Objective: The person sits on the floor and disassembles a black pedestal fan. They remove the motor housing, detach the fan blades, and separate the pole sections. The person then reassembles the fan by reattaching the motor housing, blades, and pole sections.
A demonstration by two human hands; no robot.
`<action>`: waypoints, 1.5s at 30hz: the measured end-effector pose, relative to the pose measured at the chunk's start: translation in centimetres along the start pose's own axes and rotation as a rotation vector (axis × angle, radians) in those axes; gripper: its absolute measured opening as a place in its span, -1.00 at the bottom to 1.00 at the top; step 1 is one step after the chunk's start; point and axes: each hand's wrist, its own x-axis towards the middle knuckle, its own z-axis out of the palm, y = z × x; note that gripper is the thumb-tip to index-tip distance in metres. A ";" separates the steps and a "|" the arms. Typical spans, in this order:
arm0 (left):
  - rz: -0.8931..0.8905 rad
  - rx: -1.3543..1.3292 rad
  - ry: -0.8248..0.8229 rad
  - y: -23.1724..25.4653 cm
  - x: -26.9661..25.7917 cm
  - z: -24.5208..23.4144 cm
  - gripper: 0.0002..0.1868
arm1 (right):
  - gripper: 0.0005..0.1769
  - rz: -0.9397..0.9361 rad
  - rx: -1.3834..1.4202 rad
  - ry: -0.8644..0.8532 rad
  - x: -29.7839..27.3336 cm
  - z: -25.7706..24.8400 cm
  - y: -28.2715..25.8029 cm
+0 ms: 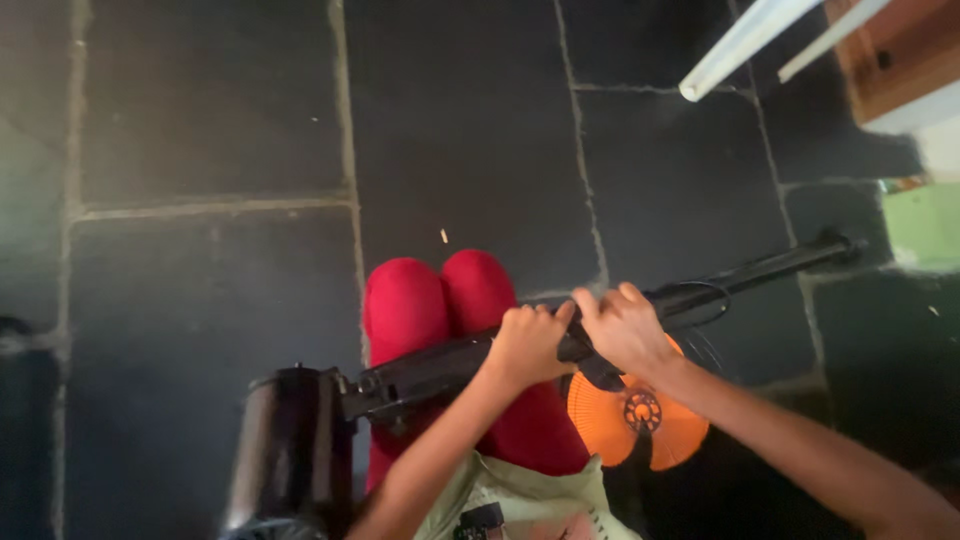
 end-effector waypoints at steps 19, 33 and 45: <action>0.143 -0.184 -0.388 -1.9 2.4 -3.0 -0.18 | -0.74 -0.740 0.462 0.062 3.1 -0.3 5.5; 0.160 -0.426 -0.512 -3.4 4.9 -2.9 -0.10 | -0.62 0.211 1.072 -0.471 0.3 -4.0 7.2; -0.258 -0.679 -1.282 -5.4 8.4 -3.8 0.09 | -0.66 0.206 1.200 -0.687 3.0 -0.6 8.9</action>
